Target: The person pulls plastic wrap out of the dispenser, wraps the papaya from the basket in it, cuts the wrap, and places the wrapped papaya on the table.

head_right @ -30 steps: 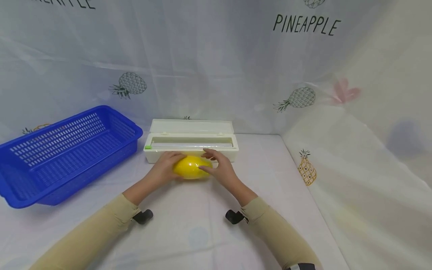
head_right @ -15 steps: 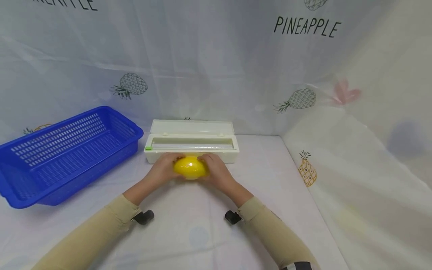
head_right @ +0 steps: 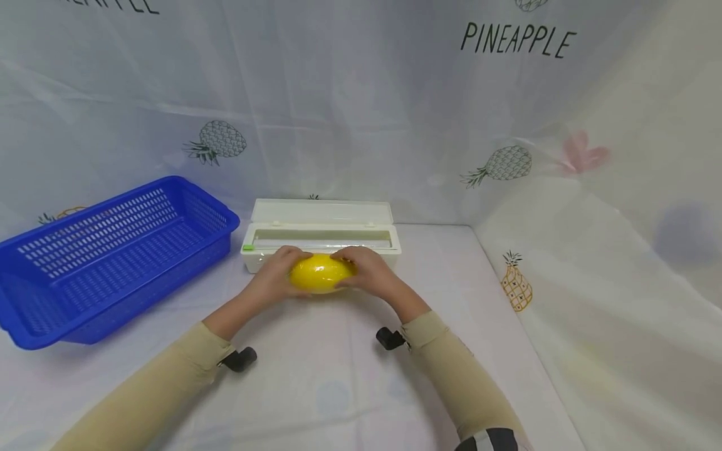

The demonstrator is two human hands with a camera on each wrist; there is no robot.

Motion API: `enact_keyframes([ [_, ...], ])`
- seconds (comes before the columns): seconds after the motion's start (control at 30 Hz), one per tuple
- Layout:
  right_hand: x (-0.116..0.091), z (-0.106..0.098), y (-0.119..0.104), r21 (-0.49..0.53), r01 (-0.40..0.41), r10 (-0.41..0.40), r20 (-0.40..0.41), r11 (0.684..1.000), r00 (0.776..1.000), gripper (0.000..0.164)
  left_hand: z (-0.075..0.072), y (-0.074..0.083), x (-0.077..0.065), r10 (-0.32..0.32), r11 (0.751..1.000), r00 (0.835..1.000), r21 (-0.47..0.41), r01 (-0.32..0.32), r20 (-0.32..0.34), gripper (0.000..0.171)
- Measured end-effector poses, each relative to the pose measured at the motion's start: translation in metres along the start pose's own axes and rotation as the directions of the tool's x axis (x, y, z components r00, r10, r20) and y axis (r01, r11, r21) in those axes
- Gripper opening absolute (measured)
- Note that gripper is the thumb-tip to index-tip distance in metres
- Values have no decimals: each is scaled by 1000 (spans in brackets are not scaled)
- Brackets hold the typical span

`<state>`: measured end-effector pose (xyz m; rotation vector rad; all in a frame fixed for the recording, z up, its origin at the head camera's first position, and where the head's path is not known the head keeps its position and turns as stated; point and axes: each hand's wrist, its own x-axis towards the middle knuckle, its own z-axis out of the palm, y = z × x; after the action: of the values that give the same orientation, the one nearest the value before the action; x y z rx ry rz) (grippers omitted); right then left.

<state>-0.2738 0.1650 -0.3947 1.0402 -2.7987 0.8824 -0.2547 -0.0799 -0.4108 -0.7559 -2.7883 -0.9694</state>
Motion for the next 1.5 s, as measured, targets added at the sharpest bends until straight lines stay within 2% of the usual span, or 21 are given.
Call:
enact_keyframes([
  [0.17,4,-4,3,78,-44,40,58,996,998,56,0,0,4,-18,999,1000,33,18,-2,71],
  [0.3,7,-4,7,102,-65,56,82,993,995,56,0,-1,6,-23,999,1000,50,23,1,69],
  [0.73,7,5,9,24,-81,79,99,996,992,59,5,-4,5,-58,994,998,99,54,40,72],
  [0.97,6,10,12,26,-69,66,111,997,992,59,6,-7,5,-49,992,997,117,41,65,74],
  [1.2,3,8,11,47,-72,65,135,996,989,60,5,-7,8,-33,995,997,96,26,71,74],
  [1.3,-3,8,10,70,-87,79,100,994,992,59,4,-6,11,-32,996,995,83,24,96,75],
  [1.43,-8,12,8,69,-34,37,-40,997,999,53,0,-6,15,-60,997,989,57,53,137,77],
  [1.5,-9,16,8,47,-24,28,-84,999,996,53,-4,-7,16,-69,997,987,38,64,148,78],
])
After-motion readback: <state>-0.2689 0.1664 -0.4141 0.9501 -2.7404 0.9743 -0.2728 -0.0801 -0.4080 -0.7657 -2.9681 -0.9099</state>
